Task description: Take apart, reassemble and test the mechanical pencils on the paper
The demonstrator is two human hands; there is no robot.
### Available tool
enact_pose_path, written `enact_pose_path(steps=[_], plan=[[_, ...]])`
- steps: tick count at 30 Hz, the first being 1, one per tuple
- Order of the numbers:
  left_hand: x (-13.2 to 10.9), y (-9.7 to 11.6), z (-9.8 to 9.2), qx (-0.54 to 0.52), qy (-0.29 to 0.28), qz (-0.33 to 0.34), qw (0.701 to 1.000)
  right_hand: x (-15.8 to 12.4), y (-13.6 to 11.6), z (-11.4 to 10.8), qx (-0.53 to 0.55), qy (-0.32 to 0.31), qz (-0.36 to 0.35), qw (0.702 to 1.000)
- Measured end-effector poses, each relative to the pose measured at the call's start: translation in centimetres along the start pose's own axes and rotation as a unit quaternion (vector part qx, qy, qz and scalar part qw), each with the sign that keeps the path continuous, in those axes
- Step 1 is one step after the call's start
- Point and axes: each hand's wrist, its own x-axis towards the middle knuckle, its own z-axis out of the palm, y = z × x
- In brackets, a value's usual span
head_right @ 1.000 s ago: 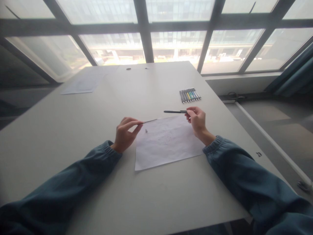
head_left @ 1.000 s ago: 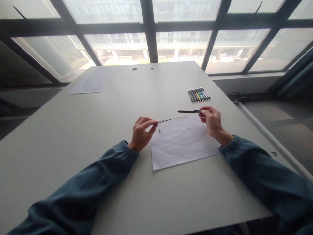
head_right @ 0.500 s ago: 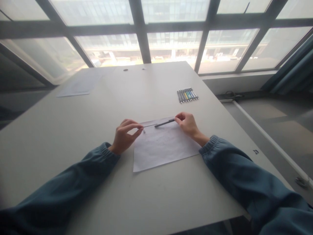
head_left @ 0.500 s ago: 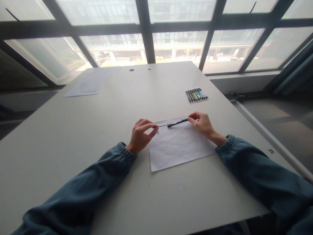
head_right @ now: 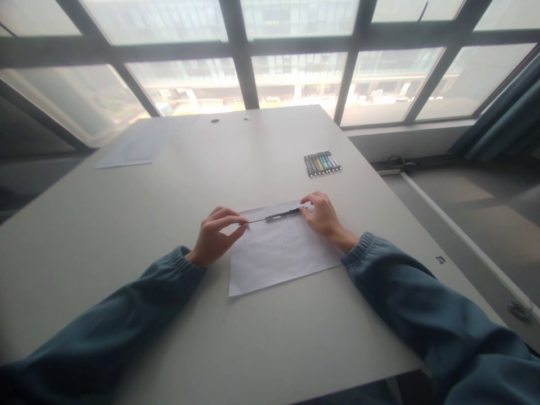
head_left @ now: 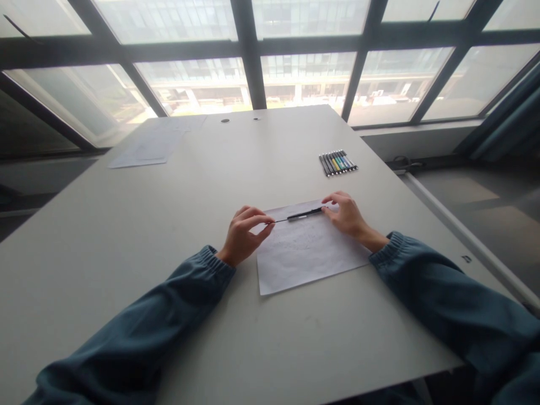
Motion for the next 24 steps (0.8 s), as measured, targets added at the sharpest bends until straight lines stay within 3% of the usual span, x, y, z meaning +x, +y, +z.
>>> enact_pose_path(steps=[4,10,14,24], plan=[[0.0,0.0,0.0,-0.006,-0.006,0.004,1.0,-0.5,-2.3,-0.5,0.042,0.058,-0.094,0.993],[0.1,0.3,-0.2,-0.013,-0.011,0.023,1.0,-1.7,-5.2,-0.2,0.06,-0.045,-0.195,0.978],[0.1,0.5,-0.2,-0.015,-0.016,0.035,0.999,-1.9,-5.5,0.2,0.04,-0.081,-0.217,0.972],[-0.1,0.4,0.0,0.01,-0.036,0.019,0.999,-1.8,-5.1,0.0,0.043,-0.075,-0.218,0.972]])
